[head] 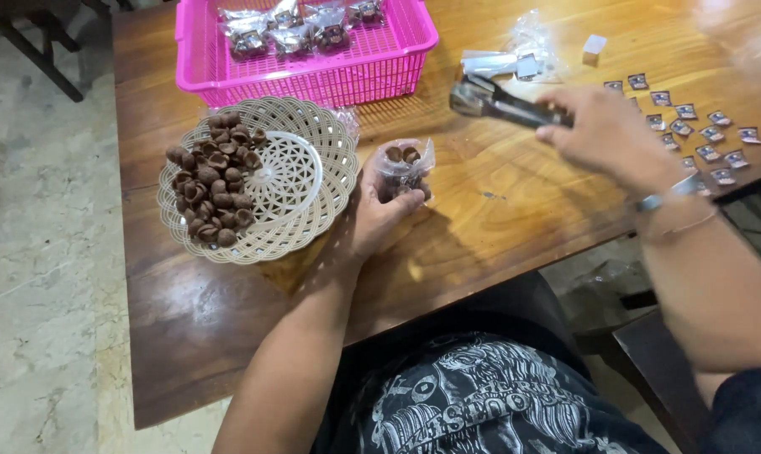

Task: Bagging chocolate cereal balls into small plastic bags using tongs and sealing them.

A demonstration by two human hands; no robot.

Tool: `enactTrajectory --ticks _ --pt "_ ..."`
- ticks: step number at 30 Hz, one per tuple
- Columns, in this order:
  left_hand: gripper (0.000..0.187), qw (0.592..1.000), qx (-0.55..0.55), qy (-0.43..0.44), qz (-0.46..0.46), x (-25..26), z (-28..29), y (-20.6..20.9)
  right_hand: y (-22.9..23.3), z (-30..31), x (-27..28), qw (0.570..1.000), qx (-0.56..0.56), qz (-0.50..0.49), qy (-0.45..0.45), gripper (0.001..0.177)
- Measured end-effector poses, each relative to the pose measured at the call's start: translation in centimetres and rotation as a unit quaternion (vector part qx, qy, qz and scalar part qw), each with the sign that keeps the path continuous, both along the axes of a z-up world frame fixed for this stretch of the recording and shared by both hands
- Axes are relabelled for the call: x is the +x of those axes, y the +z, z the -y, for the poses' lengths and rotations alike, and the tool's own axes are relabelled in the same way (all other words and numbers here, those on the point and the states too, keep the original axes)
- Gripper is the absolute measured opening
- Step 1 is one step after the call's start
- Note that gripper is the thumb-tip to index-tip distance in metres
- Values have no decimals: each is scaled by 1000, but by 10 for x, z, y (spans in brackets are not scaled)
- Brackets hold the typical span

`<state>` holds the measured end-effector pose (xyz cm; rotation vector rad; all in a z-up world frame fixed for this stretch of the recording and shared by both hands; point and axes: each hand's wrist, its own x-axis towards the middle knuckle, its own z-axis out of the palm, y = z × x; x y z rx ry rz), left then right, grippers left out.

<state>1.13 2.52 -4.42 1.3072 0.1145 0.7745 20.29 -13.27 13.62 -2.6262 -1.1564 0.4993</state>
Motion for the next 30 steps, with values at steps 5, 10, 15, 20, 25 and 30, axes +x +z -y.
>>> enactTrajectory --ticks 5,10,15,20,25,30 --pt "79 998 -55 -10 14 8 -2 -22 -63 2 35 993 43 102 50 40" --pt "76 1000 9 -8 -28 3 -7 -6 -99 3 59 966 119 194 124 57" --pt "67 988 -17 -9 -152 -17 11 41 -42 -6 -13 836 394 101 368 47" --pt "70 985 29 23 -166 -16 15 52 -33 -39 -45 744 403 187 498 13" --pt "53 988 3 -14 -155 -19 15 50 -24 -52 -40 760 373 141 513 13" --pt "80 982 -1 -5 -187 -21 18 58 -10 -43 -37 792 344 75 499 19"
